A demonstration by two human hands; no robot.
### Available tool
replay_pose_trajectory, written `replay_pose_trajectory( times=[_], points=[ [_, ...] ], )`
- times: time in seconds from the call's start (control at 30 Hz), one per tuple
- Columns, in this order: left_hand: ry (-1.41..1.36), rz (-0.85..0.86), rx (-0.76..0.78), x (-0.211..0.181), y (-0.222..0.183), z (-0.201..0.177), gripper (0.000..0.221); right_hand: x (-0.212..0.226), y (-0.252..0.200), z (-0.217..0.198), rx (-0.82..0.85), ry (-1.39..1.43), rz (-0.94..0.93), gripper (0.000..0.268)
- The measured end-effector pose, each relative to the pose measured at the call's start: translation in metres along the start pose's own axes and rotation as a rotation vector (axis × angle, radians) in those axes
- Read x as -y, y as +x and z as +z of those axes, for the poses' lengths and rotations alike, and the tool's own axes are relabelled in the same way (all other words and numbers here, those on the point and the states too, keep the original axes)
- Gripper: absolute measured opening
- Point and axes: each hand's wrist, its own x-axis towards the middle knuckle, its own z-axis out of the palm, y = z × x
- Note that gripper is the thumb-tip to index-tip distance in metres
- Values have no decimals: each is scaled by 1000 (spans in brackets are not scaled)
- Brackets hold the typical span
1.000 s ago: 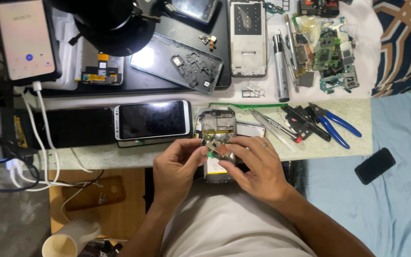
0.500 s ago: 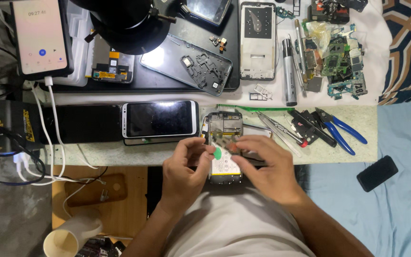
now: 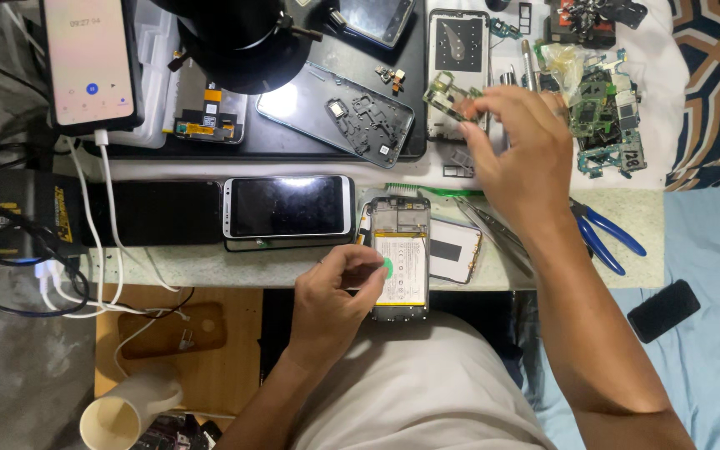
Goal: The person disassembles a smartphone by removing screws and prying open the casing. They then detach the motherboard from the phone body using a screwdriver and tweezers, placing the components on the workbench.
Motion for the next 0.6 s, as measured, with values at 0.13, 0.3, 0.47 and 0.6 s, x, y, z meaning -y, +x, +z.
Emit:
replay_pose_trajectory(
  times=[0.13,0.3,0.47,0.6],
  points=[
    [-15,-20,6,0,0,-1,15,-9,13,11,-41,-54,-69,21],
    [-23,-9,10,1,2,-1,15,-21,25,14,-69,-66,-82,19],
    [-38,-16,13,2,3,-2,14,-11,19,16,-9,43,39,24],
    [-24,-5,14,3,3,-2,14,-4,10,18,-9,-110,-23,21]
  ],
)
